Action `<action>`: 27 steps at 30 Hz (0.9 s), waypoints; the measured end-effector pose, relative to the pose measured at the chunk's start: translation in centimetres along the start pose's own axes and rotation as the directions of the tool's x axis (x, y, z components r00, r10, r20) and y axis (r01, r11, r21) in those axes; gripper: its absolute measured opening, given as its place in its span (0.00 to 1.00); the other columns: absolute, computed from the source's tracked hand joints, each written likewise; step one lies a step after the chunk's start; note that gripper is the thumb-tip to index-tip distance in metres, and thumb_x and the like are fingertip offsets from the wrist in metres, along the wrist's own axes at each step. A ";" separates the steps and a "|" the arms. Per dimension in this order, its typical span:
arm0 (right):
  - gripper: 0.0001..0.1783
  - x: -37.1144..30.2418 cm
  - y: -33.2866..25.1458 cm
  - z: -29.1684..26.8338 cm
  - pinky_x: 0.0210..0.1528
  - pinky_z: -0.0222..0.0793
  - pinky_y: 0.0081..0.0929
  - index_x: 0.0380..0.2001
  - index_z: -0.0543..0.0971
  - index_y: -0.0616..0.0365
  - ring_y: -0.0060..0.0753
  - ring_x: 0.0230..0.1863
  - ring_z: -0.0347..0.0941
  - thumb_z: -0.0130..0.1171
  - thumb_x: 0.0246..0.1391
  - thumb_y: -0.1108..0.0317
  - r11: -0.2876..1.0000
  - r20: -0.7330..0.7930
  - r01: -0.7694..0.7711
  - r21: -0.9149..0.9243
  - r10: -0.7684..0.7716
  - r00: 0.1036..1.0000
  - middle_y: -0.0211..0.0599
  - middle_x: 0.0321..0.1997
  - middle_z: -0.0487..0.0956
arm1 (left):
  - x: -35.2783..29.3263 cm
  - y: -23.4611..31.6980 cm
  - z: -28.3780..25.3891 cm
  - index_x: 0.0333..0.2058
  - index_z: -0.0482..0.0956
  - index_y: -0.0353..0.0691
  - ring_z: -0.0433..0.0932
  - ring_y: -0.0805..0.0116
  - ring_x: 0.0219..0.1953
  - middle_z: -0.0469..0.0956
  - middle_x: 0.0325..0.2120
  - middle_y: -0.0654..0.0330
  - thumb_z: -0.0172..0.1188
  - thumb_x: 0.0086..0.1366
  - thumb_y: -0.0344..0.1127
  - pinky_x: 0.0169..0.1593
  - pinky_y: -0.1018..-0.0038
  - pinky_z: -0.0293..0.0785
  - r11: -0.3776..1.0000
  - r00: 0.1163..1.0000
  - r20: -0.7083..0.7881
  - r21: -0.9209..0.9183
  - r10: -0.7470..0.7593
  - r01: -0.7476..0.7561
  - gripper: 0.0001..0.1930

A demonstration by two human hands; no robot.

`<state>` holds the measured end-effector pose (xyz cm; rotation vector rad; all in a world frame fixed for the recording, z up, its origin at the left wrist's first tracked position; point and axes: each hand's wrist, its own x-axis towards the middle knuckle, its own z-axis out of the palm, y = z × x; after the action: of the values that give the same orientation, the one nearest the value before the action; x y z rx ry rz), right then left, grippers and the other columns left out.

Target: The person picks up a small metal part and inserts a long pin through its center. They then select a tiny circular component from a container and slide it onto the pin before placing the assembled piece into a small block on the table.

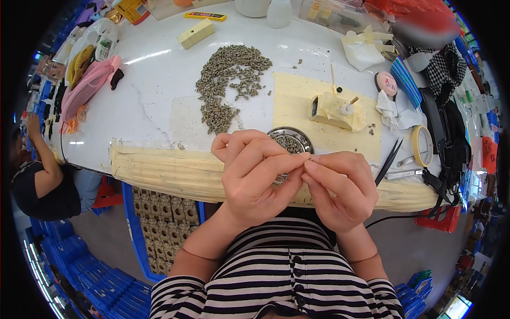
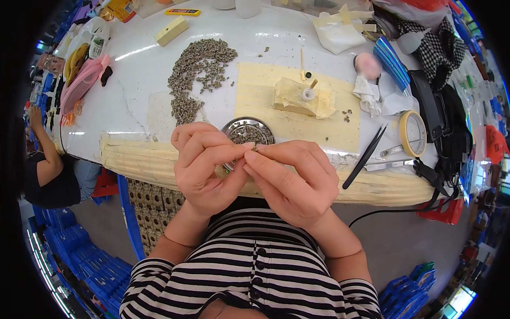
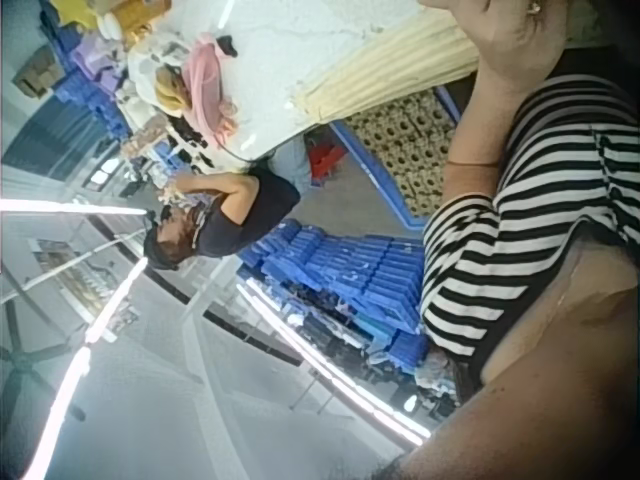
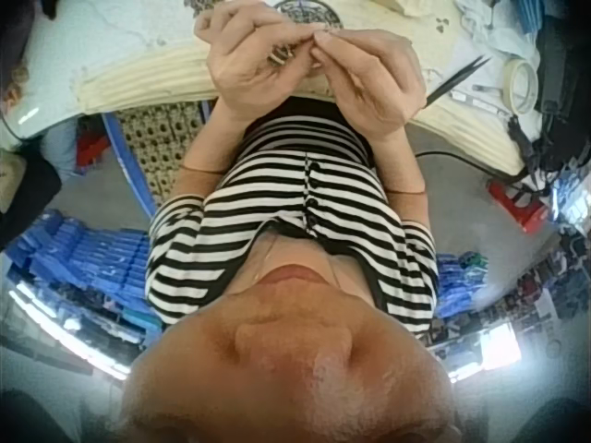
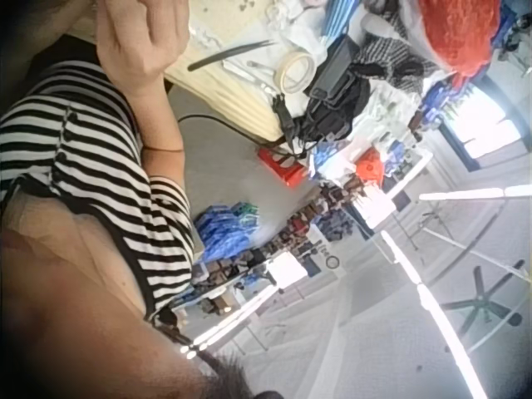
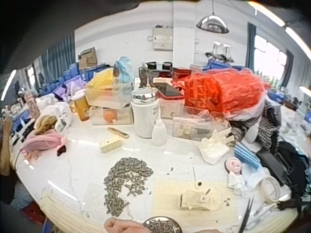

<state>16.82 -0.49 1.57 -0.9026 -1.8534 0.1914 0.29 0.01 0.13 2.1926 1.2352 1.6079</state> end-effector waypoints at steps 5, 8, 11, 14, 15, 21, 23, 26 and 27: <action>0.15 -0.3 0.0 0.3 0.32 0.74 0.27 0.35 0.85 0.60 0.35 0.29 0.78 0.74 0.39 0.77 0.999 -0.030 -0.002 -0.046 0.001 1.000 0.36 0.32 0.83 | -0.1 -0.2 0.1 0.32 0.86 0.44 0.73 0.67 0.33 0.75 0.26 0.68 0.72 0.42 0.24 0.43 0.69 0.59 1.000 1.000 -0.011 -0.004 -0.002 0.002 0.15; 0.14 -0.2 0.0 0.3 0.33 0.74 0.25 0.35 0.85 0.61 0.35 0.29 0.79 0.73 0.41 0.78 0.998 -0.029 -0.064 -0.011 0.063 0.998 0.38 0.33 0.84 | -0.1 -0.1 0.0 0.32 0.85 0.44 0.73 0.67 0.33 0.76 0.26 0.68 0.73 0.43 0.24 0.43 0.69 0.59 1.000 1.000 -0.004 -0.009 -0.014 0.014 0.14; 0.12 -0.6 0.0 -0.1 0.36 0.74 0.23 0.37 0.84 0.63 0.32 0.31 0.80 0.71 0.45 0.79 0.930 0.060 -0.275 0.242 0.269 0.961 0.40 0.34 0.84 | -0.2 -0.3 -0.2 0.33 0.86 0.45 0.73 0.67 0.33 0.76 0.26 0.69 0.73 0.43 0.25 0.43 0.70 0.59 1.000 1.000 -0.002 -0.029 0.007 -0.007 0.15; 0.10 -1.1 0.1 -0.3 0.40 0.74 0.21 0.38 0.84 0.66 0.25 0.35 0.79 0.68 0.51 0.80 0.756 0.190 -0.502 0.419 0.468 0.863 0.39 0.36 0.84 | 0.1 0.0 -0.5 0.34 0.87 0.46 0.72 0.68 0.33 0.76 0.27 0.70 0.74 0.43 0.26 0.43 0.70 0.59 0.999 0.999 0.018 -0.017 0.034 -0.034 0.16; 0.09 -1.0 0.0 -0.4 0.41 0.74 0.20 0.39 0.83 0.67 0.24 0.36 0.79 0.67 0.52 0.80 0.678 0.227 -0.557 0.480 0.517 0.825 0.38 0.36 0.84 | 0.0 0.0 -0.5 0.35 0.87 0.46 0.72 0.68 0.33 0.76 0.27 0.70 0.74 0.43 0.26 0.43 0.70 0.59 0.999 0.999 0.016 -0.016 0.037 -0.036 0.16; 0.07 -0.8 -0.3 -0.8 0.46 0.74 0.20 0.39 0.83 0.68 0.20 0.40 0.78 0.64 0.56 0.80 0.369 0.358 -0.658 0.656 0.616 0.702 0.35 0.36 0.83 | -0.1 -0.1 -0.4 0.34 0.88 0.47 0.72 0.68 0.33 0.77 0.28 0.71 0.74 0.43 0.27 0.42 0.70 0.59 0.998 0.998 0.017 -0.001 0.055 -0.055 0.16; 0.07 -0.7 -0.2 -0.7 0.46 0.74 0.20 0.38 0.82 0.67 0.20 0.39 0.78 0.65 0.55 0.80 0.380 0.341 -0.641 0.666 0.609 0.716 0.35 0.36 0.83 | -0.1 0.0 -0.3 0.34 0.88 0.48 0.72 0.68 0.33 0.78 0.28 0.71 0.74 0.43 0.27 0.42 0.70 0.59 0.998 0.998 0.010 0.007 0.056 -0.056 0.16; 0.07 -0.6 -0.4 -0.7 0.43 0.74 0.20 0.36 0.83 0.65 0.22 0.37 0.78 0.66 0.53 0.81 0.499 0.268 -0.630 0.595 0.616 0.741 0.36 0.34 0.84 | 0.0 0.2 -0.4 0.34 0.87 0.47 0.72 0.68 0.33 0.77 0.28 0.71 0.74 0.43 0.27 0.42 0.70 0.59 0.998 0.999 0.025 0.037 0.045 -0.046 0.16; 0.08 -0.7 -0.2 -0.7 0.42 0.74 0.21 0.36 0.83 0.65 0.24 0.36 0.79 0.67 0.51 0.81 0.650 0.201 -0.566 0.507 0.550 0.811 0.36 0.34 0.83 | -0.1 0.1 -0.3 0.34 0.87 0.47 0.73 0.68 0.33 0.77 0.27 0.71 0.74 0.42 0.27 0.43 0.70 0.59 0.998 0.999 0.021 0.038 0.041 -0.042 0.16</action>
<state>17.40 -1.29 1.51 -1.0267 -1.3553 1.0800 0.05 -0.22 0.31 2.2667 1.2332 1.5862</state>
